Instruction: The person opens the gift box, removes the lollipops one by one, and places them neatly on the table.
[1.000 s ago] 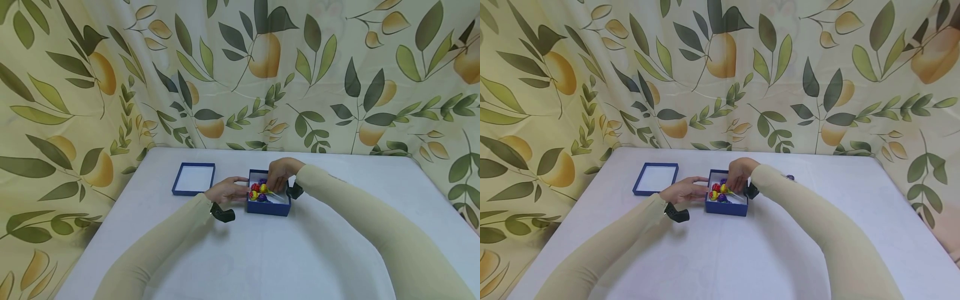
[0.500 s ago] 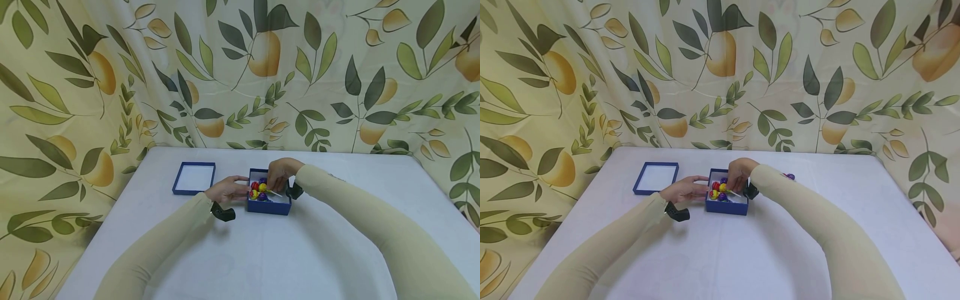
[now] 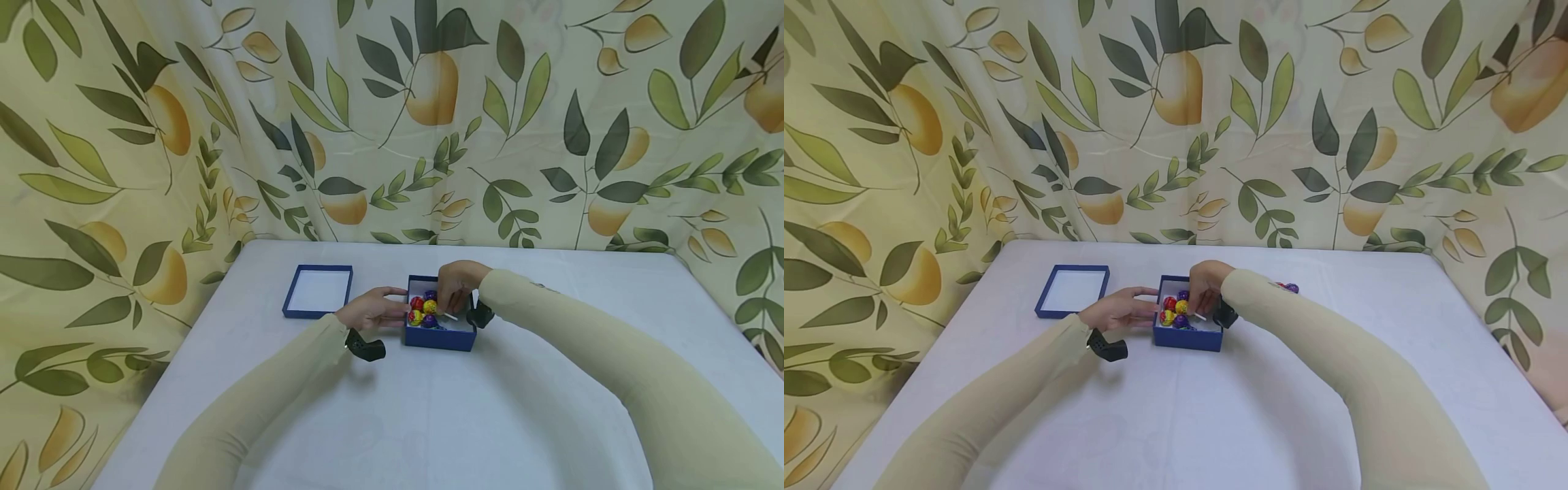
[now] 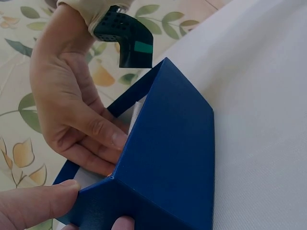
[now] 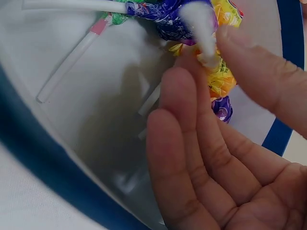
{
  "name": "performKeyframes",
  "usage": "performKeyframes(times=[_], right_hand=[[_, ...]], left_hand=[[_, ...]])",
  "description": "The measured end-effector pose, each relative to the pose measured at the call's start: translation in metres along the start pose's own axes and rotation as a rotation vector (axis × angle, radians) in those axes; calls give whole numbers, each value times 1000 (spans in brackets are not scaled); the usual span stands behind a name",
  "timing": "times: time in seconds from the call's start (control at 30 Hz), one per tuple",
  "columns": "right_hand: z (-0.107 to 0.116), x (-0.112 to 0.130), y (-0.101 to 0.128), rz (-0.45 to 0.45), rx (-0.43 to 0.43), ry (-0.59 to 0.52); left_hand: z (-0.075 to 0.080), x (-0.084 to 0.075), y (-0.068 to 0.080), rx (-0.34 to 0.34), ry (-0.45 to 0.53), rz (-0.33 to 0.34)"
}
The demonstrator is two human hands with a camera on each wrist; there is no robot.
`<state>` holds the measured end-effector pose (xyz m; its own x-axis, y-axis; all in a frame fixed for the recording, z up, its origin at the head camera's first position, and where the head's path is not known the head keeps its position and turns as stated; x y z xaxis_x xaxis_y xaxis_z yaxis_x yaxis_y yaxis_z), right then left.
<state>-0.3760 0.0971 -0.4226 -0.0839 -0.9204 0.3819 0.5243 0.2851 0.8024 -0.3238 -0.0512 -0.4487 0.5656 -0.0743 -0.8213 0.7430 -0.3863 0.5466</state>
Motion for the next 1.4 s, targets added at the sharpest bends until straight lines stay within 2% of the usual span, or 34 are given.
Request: performKeyframes(times=[0.63,1.07,1.4], right_hand=[[-1,-1,2,-26,17,-23],[1,-2,-3,7,49,-50],[2,2,9,60,89,-84]], left_hand=[[-2,-2,3,3,2,0],[-1,-1,1,-4,3,9],[-1,-1,1,5,-1,20]])
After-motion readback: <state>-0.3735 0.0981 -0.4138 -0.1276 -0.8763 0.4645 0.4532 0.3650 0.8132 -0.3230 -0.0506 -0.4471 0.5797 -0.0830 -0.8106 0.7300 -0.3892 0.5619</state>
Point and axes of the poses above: each hand's wrist, its own y-axis away from the middle knuckle, its own z-axis out of the back of the hand, x = y × z, the point moved 7 cm from there along -y, towards the middle knuckle, and after that the axes turned 6 degrees about x, right-handed, at the moved point
